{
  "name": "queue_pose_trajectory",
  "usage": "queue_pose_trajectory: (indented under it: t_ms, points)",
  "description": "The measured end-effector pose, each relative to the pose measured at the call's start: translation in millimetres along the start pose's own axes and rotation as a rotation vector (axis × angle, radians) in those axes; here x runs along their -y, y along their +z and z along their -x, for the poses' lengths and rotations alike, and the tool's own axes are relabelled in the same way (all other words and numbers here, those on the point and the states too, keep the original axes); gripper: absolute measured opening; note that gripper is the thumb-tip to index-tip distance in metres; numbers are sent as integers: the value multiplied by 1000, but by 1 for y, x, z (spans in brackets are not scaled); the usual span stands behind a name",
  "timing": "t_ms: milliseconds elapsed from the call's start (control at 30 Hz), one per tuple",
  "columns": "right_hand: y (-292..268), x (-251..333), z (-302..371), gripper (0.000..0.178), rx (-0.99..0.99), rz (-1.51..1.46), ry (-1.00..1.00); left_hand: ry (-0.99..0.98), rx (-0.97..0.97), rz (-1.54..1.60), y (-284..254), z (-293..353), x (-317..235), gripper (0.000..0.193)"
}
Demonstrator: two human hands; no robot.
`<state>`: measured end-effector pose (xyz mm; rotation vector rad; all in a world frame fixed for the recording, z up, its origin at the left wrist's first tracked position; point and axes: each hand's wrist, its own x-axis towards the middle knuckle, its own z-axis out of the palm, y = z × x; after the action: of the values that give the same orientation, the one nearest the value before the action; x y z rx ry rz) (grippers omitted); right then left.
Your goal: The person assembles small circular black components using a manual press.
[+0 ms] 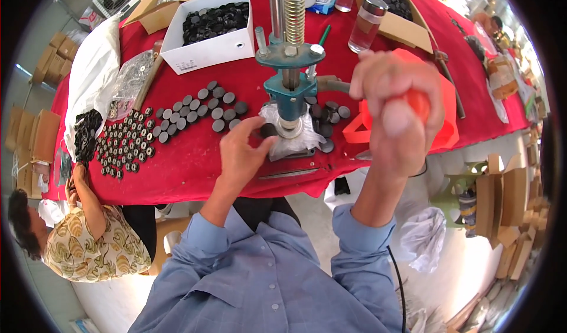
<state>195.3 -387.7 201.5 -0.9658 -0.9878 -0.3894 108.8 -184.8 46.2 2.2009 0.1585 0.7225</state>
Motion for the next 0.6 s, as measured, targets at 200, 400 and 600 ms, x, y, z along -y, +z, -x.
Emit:
queue_pose_trajectory:
  t_ms: [200,400,600]
  points:
    - [-3,-13,-27,18,10,-18,75,68,80,64,31,-10,-1,57]
    - [5,-10,-19,22,-38,-78,89,5,94,109,36,-13,-2,58]
    - [2,8,27,27,-19,43,-17,25,-20,140,35,-6,2,53]
